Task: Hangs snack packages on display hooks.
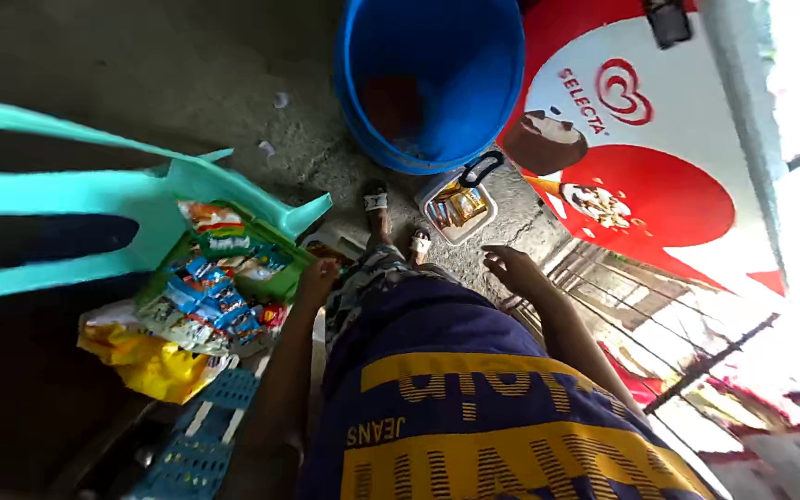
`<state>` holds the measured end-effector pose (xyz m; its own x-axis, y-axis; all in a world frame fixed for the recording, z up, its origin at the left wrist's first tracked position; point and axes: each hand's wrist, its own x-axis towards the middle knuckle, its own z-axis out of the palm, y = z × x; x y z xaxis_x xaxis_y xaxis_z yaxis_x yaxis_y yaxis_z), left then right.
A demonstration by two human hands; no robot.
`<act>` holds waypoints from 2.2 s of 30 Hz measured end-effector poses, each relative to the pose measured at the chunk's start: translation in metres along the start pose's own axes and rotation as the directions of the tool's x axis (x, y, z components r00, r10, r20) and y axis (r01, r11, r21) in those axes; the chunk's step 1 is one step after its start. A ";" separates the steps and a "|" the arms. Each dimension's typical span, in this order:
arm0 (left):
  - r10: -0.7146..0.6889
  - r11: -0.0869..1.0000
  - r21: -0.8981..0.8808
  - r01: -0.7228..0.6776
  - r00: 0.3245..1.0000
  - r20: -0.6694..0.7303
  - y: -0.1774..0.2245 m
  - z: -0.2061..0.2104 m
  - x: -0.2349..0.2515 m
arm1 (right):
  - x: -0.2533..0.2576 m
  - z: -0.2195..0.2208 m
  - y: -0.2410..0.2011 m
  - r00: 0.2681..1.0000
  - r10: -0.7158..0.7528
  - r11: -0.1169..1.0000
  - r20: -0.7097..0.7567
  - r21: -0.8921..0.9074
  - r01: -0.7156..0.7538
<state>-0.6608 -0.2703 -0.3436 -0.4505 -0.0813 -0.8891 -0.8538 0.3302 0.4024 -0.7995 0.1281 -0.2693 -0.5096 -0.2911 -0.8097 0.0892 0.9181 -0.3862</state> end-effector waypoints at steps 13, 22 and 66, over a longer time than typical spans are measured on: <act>0.053 0.993 -0.100 -0.061 0.995 -0.082 -0.042 0.151 -0.061 | -0.004 -0.004 0.088 0.962 0.006 0.969 0.275 -0.239 0.062; -0.128 0.962 -0.262 0.071 0.970 -0.207 -0.091 0.234 -0.151 | 0.020 -0.039 0.145 0.959 0.116 0.938 0.258 -0.345 -0.021; -0.323 0.596 -0.802 -0.041 0.902 -0.286 -0.214 0.286 -0.139 | 0.097 0.085 -0.002 0.887 0.117 0.715 0.446 -0.658 0.236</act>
<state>-0.3410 -0.0610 -0.3682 -0.2052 -0.4493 -0.8695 -0.6992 -0.5543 0.4515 -0.7758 0.0753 -0.3848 -0.0603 -0.2708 -0.9607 -0.6198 0.7646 -0.1766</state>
